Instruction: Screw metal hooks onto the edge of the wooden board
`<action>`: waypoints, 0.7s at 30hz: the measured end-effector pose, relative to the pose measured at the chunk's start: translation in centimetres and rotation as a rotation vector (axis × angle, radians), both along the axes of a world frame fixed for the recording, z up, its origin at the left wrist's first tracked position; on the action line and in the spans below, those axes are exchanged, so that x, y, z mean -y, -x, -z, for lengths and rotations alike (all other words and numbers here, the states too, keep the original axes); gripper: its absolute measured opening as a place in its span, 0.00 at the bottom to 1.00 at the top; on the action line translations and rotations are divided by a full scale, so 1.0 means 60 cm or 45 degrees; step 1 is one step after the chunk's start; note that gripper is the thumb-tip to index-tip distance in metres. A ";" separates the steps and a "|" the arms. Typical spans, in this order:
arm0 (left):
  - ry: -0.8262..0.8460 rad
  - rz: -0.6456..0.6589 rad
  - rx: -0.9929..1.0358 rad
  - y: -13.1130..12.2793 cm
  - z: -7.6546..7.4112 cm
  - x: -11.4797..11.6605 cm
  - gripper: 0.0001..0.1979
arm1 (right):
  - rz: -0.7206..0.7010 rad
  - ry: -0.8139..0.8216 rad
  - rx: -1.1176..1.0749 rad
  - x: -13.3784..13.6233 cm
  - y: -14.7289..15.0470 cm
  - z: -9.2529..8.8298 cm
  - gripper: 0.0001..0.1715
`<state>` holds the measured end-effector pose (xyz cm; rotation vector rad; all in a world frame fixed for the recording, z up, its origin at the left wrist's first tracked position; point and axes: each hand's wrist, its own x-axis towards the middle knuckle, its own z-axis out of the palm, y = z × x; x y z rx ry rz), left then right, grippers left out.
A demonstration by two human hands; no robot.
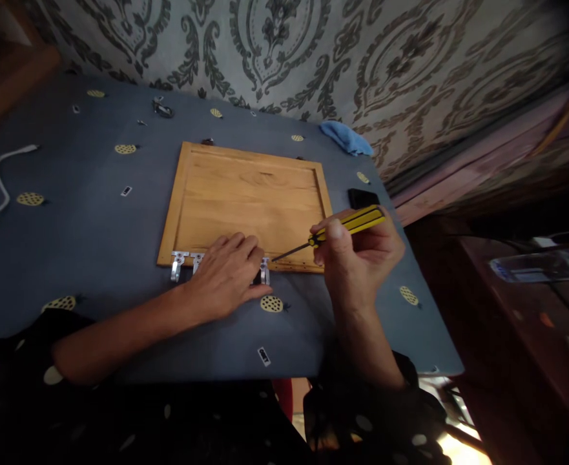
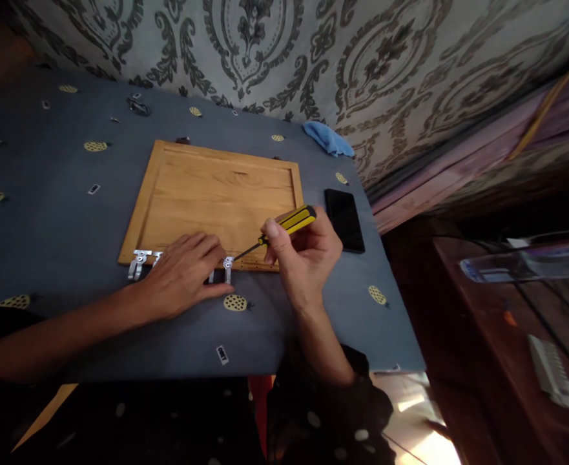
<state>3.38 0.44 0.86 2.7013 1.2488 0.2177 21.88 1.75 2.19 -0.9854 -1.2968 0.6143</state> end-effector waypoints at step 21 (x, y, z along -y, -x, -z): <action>-0.012 0.006 0.010 0.000 0.000 0.001 0.21 | -0.203 0.146 0.103 0.003 0.005 -0.001 0.13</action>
